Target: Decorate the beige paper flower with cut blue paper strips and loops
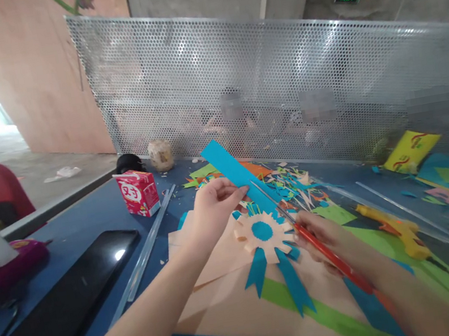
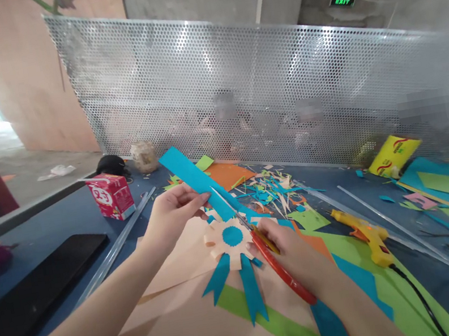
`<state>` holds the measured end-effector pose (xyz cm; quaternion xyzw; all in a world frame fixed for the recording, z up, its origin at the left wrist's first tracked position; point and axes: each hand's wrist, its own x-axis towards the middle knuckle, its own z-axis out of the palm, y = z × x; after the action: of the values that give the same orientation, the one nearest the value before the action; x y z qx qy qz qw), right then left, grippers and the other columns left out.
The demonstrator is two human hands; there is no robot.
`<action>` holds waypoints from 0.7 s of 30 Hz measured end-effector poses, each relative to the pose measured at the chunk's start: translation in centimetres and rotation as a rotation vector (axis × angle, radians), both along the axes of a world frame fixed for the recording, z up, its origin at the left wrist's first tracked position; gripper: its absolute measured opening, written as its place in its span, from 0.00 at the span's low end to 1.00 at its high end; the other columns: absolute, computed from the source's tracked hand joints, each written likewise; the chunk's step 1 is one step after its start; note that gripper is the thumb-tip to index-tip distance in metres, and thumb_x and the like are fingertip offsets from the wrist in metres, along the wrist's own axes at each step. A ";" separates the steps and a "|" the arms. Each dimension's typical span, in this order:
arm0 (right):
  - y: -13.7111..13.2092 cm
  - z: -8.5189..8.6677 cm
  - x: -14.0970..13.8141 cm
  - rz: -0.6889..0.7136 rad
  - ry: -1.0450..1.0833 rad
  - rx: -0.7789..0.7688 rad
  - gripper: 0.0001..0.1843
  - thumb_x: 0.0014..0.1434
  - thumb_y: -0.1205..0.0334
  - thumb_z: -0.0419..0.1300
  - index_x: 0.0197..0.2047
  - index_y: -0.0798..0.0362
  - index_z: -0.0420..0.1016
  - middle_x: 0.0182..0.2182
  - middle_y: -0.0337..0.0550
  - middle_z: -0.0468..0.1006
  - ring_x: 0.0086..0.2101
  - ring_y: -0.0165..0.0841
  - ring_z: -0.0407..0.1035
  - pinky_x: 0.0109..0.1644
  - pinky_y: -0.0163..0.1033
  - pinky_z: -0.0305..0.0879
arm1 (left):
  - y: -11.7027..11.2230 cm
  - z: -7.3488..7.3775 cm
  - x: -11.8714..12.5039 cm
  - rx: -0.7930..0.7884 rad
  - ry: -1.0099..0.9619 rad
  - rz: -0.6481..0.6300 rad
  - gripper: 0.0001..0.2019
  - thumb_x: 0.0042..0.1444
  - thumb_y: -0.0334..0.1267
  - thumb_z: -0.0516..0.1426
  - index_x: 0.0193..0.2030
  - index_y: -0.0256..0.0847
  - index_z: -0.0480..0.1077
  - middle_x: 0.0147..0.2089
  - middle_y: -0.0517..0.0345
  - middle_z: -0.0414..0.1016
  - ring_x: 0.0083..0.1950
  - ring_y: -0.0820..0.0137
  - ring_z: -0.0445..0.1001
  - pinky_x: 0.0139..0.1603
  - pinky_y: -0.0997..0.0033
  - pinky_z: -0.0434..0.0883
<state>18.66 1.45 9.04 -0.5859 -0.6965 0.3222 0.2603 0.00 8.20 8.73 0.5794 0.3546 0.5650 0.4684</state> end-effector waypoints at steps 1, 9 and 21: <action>0.0 0.0 0.0 0.017 0.000 -0.012 0.15 0.52 0.47 0.52 0.26 0.50 0.58 0.17 0.32 0.57 0.19 0.26 0.55 0.23 0.32 0.53 | 0.0 0.0 0.0 -0.003 0.001 -0.001 0.08 0.44 0.36 0.59 0.25 0.37 0.64 0.23 0.60 0.72 0.20 0.76 0.70 0.23 0.75 0.69; 0.2 -0.4 0.5 0.053 0.010 -0.018 0.14 0.54 0.47 0.48 0.27 0.50 0.56 0.21 0.33 0.60 0.19 0.25 0.54 0.22 0.31 0.51 | 0.0 -0.4 0.0 0.012 0.040 -0.056 0.08 0.45 0.39 0.59 0.29 0.36 0.67 0.25 0.57 0.73 0.23 0.73 0.71 0.25 0.73 0.70; 0.0 -0.3 0.1 0.049 0.014 -0.033 0.13 0.55 0.49 0.49 0.27 0.50 0.56 0.19 0.32 0.59 0.19 0.25 0.54 0.22 0.32 0.53 | 0.0 -0.6 0.2 -0.003 0.066 -0.081 0.08 0.44 0.38 0.59 0.29 0.37 0.67 0.25 0.57 0.72 0.24 0.72 0.72 0.26 0.72 0.70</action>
<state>18.81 1.46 8.78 -0.5707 -0.7034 0.3438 0.2476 0.15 8.21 8.16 0.6108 0.3468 0.5256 0.4800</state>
